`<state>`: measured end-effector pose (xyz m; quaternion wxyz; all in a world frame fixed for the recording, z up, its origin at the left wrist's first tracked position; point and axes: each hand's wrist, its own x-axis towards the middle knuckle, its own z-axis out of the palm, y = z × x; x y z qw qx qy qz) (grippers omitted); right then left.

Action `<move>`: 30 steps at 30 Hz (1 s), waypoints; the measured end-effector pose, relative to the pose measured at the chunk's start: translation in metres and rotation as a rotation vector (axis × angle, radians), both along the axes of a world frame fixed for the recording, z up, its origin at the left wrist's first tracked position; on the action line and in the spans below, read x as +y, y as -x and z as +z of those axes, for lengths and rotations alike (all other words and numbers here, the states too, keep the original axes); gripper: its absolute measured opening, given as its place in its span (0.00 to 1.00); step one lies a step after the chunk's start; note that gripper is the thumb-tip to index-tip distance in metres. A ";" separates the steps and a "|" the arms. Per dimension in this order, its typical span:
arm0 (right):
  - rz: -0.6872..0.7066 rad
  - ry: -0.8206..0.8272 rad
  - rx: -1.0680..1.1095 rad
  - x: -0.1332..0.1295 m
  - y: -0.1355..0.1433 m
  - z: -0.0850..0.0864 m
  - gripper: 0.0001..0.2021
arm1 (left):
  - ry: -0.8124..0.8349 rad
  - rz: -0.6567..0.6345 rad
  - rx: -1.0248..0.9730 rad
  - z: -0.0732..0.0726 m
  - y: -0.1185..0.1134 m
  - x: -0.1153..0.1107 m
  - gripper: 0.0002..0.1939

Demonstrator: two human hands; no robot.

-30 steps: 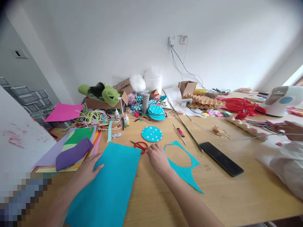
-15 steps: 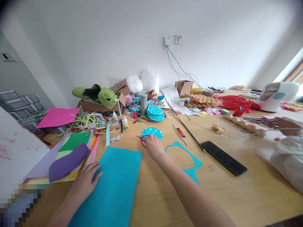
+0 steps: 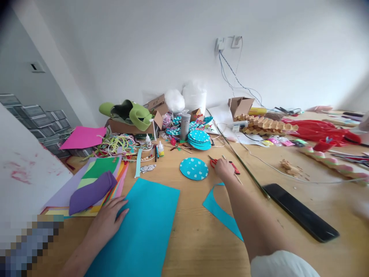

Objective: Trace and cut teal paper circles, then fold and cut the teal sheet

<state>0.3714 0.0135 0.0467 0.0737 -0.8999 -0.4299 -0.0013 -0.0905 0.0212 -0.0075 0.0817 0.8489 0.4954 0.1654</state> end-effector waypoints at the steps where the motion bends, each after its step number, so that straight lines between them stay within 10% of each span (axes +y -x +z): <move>1: 0.006 -0.014 0.005 0.001 0.004 0.002 0.14 | 0.001 0.001 -0.006 0.000 0.000 0.000 0.19; 5: 0.149 -0.056 0.060 -0.020 0.039 0.011 0.16 | -0.002 -0.003 -0.033 0.000 0.000 -0.001 0.18; 11: 0.561 -0.061 0.495 -0.124 0.131 -0.002 0.13 | 0.016 0.042 -0.077 0.001 0.003 0.000 0.21; 20: 0.165 -0.409 1.415 -0.153 0.213 -0.041 0.29 | 0.362 0.205 -0.531 0.014 0.005 0.005 0.31; 30: 0.230 -0.636 1.300 -0.158 0.224 -0.039 0.30 | 0.927 0.302 -0.978 0.040 0.007 -0.006 0.26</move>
